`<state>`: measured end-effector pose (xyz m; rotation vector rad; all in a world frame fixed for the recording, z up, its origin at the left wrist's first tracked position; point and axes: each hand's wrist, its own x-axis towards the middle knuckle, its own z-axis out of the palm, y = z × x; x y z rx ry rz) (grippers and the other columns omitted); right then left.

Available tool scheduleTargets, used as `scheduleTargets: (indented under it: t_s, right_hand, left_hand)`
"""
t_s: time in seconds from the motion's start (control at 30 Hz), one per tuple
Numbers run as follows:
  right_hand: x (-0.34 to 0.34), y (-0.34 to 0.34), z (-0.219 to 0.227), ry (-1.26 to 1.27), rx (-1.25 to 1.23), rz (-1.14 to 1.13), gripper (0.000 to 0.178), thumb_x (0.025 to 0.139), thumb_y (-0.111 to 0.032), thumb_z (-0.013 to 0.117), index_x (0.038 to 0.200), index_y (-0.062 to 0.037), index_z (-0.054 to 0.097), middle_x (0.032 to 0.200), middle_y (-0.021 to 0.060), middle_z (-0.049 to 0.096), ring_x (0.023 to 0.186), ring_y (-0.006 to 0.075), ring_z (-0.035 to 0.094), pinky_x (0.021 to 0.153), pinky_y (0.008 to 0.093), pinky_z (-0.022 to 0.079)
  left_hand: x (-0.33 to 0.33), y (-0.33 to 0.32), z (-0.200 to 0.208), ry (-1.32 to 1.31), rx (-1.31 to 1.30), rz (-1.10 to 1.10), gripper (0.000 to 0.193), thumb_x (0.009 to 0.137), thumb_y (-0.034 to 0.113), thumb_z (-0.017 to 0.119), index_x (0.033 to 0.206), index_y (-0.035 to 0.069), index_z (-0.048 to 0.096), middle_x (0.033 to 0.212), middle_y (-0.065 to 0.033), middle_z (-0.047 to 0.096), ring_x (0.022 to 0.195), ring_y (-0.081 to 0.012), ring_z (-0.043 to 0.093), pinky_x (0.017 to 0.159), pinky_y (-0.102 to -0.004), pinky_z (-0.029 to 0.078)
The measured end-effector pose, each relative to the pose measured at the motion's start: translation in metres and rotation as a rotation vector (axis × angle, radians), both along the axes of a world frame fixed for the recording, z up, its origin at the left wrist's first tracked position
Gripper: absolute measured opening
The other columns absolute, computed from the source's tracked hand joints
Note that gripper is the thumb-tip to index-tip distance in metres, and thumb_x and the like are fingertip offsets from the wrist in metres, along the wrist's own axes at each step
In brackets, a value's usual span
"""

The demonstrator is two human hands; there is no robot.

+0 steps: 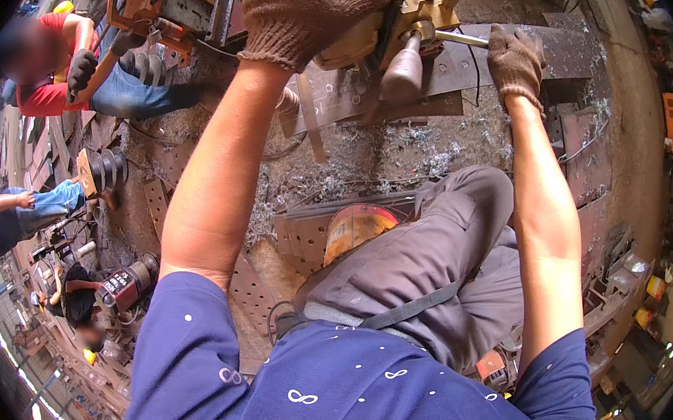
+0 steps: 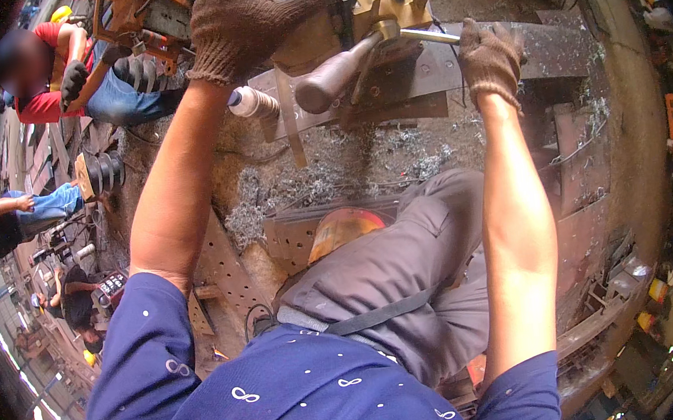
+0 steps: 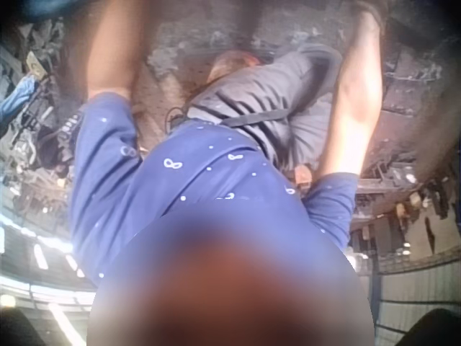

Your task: The person operates a drill press to drill holes into a metal plate, repeatedly positioning the plate, drilling, and applying lubricant from a bottle.

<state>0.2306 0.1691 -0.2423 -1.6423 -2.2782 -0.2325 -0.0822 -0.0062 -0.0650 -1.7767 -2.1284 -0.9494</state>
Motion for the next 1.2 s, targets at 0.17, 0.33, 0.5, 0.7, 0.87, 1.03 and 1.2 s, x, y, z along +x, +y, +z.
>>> scheduleTargets:
  t_s: [0.17,0.33,0.5,0.7,0.87,1.03,1.2]
  right_hand:
    - [-0.007,-0.005,0.028,-0.007,-0.126,0.06,0.059,0.114,-0.053,0.047,0.11,-0.0086,0.085,0.124,0.0193,0.08,0.126,0.0423,0.068,0.122,0.0528,0.042]
    - [-0.01,-0.034,0.023,0.063,-0.031,0.061,0.06,0.113,-0.051,0.05,0.1,-0.0062,0.086,0.107,0.0234,0.081,0.113,0.0469,0.07,0.121,0.055,0.041]
    - [-0.002,-0.013,0.018,0.016,-0.009,0.127,0.058,0.114,-0.048,0.049,0.098,-0.0054,0.085,0.108,0.0228,0.08,0.113,0.0472,0.069,0.114,0.056,0.045]
    - [-0.006,-0.008,0.027,-0.03,-0.059,0.11,0.057,0.113,-0.049,0.049,0.101,-0.0066,0.086,0.11,0.0214,0.08,0.112,0.0477,0.069,0.113,0.0553,0.047]
    - [0.006,-0.011,0.017,0.075,-0.029,0.121,0.05,0.11,-0.049,0.056,0.111,-0.0085,0.086,0.129,0.0231,0.076,0.131,0.0482,0.062,0.124,0.0552,0.04]
    - [-0.002,-0.016,0.005,0.173,0.125,-0.108,0.071,0.105,-0.058,0.063,0.159,-0.0122,0.061,0.173,0.032,0.041,0.16,0.0513,0.037,0.132,0.0549,0.032]
    - [-0.028,-0.034,0.022,0.711,-0.225,-0.665,0.144,0.075,-0.065,0.095,0.167,0.0146,0.018,0.172,0.0366,0.035,0.155,0.0498,0.044,0.127,0.0451,0.042]
  left_hand:
    - [-0.002,0.0,-0.01,-0.068,0.086,-0.039,0.064,0.082,0.068,0.086,0.102,0.007,0.076,0.104,-0.0158,0.074,0.097,-0.0328,0.073,0.085,-0.0475,0.058]
    - [-0.016,0.001,-0.002,-0.138,0.019,-0.113,0.064,0.082,0.067,0.086,0.103,0.007,0.076,0.1,-0.0148,0.074,0.097,-0.0326,0.074,0.084,-0.0471,0.059]
    - [-0.007,0.002,-0.003,-0.069,-0.004,-0.047,0.062,0.083,0.065,0.086,0.1,0.007,0.074,0.102,-0.0147,0.073,0.098,-0.0324,0.073,0.086,-0.0483,0.059]
    - [-0.006,0.001,-0.012,-0.065,0.092,-0.046,0.063,0.082,0.066,0.086,0.099,0.007,0.073,0.104,-0.0148,0.073,0.099,-0.0324,0.073,0.086,-0.0489,0.059]
    - [-0.006,0.0,-0.006,-0.08,0.032,-0.073,0.064,0.083,0.067,0.086,0.098,0.006,0.074,0.102,-0.0145,0.074,0.098,-0.0319,0.073,0.085,-0.049,0.059]
    - [-0.002,0.001,-0.005,-0.021,0.053,-0.061,0.066,0.082,0.068,0.086,0.097,0.006,0.074,0.101,-0.0146,0.074,0.095,-0.031,0.073,0.085,-0.048,0.059]
    - [-0.007,-0.004,-0.004,-0.083,0.013,-0.077,0.068,0.082,0.07,0.086,0.099,0.005,0.073,0.104,-0.0148,0.074,0.098,-0.0318,0.073,0.087,-0.048,0.058]
